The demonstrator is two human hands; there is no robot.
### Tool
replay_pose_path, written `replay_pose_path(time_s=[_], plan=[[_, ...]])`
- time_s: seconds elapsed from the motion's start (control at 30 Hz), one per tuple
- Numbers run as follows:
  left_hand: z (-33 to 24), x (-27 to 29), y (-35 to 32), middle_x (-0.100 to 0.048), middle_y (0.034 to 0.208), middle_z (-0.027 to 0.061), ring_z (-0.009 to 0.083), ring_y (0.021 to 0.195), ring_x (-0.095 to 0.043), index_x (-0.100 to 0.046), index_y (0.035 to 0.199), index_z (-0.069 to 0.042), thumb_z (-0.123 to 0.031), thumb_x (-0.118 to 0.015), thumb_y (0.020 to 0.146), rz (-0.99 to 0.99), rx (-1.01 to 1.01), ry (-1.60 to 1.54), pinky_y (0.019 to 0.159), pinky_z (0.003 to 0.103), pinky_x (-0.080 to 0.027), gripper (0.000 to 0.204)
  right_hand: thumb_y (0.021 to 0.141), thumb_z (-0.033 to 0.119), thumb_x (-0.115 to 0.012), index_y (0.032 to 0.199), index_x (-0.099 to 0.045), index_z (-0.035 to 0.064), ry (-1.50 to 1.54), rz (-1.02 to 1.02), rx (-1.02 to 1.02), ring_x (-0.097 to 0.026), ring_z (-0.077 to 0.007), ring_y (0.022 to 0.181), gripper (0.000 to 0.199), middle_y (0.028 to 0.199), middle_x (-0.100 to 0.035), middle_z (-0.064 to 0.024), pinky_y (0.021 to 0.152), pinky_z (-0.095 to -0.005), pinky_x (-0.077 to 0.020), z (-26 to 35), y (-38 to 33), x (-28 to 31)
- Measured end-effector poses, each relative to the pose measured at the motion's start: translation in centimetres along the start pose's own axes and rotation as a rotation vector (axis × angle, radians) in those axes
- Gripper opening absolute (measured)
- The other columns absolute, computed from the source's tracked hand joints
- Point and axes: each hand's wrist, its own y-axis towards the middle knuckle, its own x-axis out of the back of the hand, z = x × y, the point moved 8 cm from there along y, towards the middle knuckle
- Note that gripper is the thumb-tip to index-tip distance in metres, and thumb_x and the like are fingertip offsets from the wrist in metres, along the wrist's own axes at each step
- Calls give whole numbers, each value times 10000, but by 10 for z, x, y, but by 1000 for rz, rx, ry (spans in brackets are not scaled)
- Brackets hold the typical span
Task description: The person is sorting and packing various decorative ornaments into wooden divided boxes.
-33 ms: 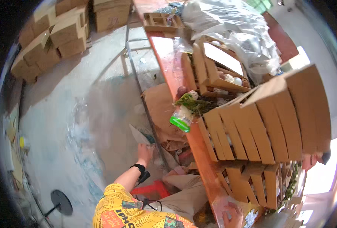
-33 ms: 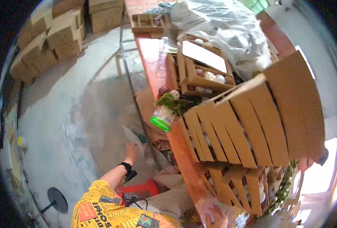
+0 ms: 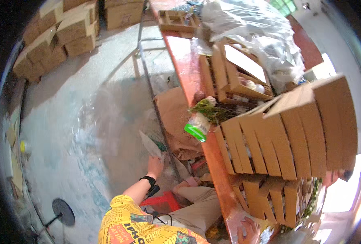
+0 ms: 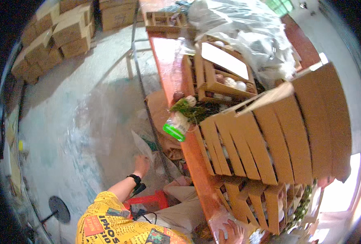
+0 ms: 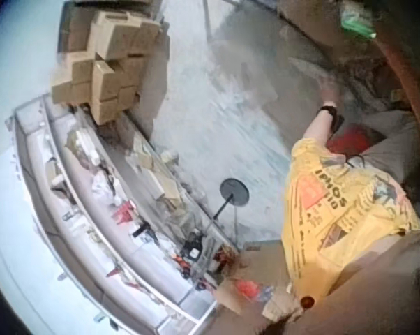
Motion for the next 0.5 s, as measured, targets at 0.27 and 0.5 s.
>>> replay_pose_path(time_s=[0.27, 0.5], plan=[[165, -103, -150, -624, 1091, 185, 363, 983, -599, -660, 1033, -40, -234, -497, 849, 760, 122, 416, 832, 461, -472, 312, 836, 165, -616, 1054, -605, 58, -403, -47, 305, -551, -375, 983, 244, 1103, -589, -146, 846, -474, -453, -21, 9, -45], [260, -101, -207, -632, 1005, 183, 309, 1011, -593, -661, 949, -43, -285, -486, 847, 590, 654, 248, 850, 419, -477, 315, 858, 152, -568, 1111, -574, 72, -502, -27, 503, -544, -331, 1017, 266, 1141, -580, -126, 844, -442, -471, -58, -4, -85]])
